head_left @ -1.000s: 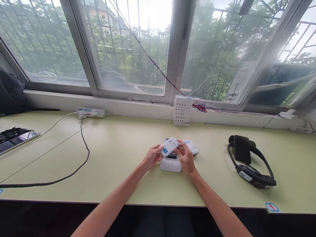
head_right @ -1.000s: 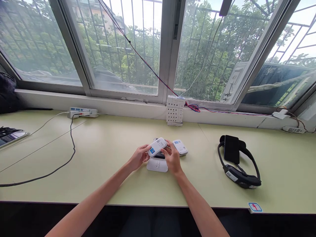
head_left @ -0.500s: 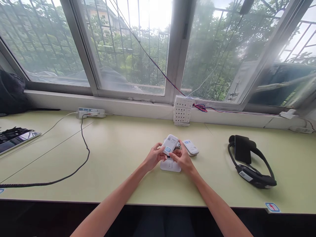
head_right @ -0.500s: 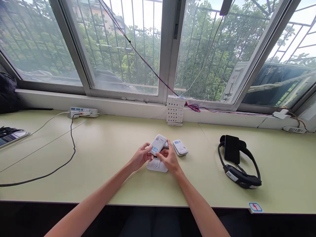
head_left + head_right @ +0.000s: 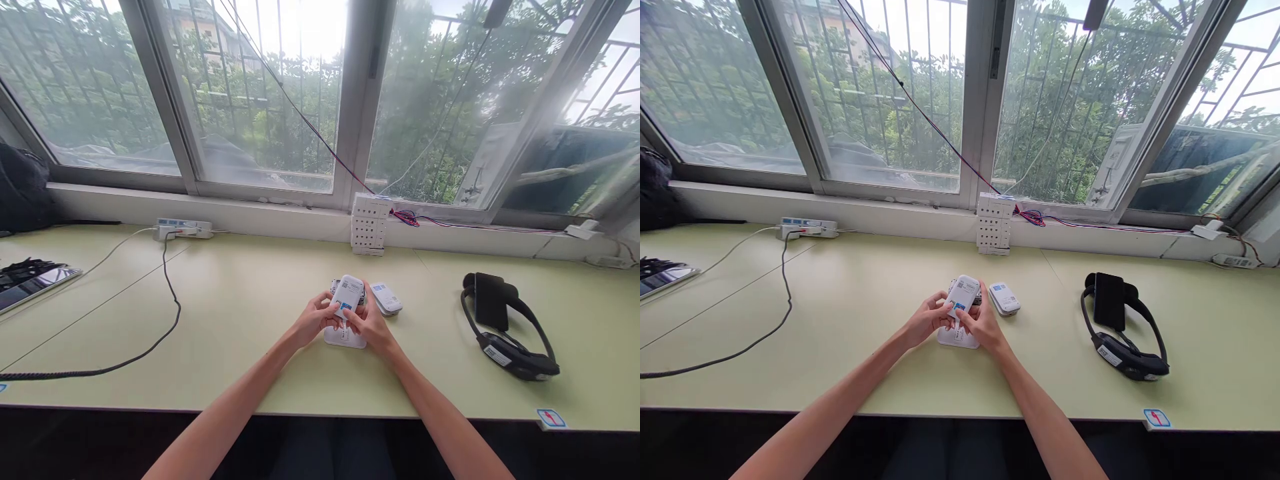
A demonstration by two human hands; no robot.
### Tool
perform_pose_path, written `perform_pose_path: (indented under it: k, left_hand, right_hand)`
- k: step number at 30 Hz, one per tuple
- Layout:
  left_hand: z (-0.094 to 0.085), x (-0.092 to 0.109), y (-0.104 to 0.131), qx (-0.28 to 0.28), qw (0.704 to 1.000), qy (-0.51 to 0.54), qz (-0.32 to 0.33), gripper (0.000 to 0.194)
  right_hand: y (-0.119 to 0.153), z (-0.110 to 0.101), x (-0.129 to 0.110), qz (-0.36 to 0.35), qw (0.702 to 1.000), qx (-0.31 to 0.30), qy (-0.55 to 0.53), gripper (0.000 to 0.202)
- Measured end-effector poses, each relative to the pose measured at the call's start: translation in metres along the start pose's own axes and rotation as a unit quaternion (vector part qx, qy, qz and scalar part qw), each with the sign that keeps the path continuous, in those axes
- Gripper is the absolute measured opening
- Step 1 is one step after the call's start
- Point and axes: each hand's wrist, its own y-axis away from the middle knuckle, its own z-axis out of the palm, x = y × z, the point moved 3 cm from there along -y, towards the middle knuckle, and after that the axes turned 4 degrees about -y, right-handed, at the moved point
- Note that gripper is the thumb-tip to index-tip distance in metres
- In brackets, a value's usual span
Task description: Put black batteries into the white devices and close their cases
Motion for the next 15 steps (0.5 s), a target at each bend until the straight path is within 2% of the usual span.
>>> perform_pose_path:
  k: [15]
  left_hand:
    - [-0.0012, -0.0017, 0.0003, 0.008, 0.998, -0.066, -0.012, 0.035]
  right_hand:
    - [-0.0004, -0.0012, 0.0013, 0.019, 1.000, 0.000, -0.018, 0.097]
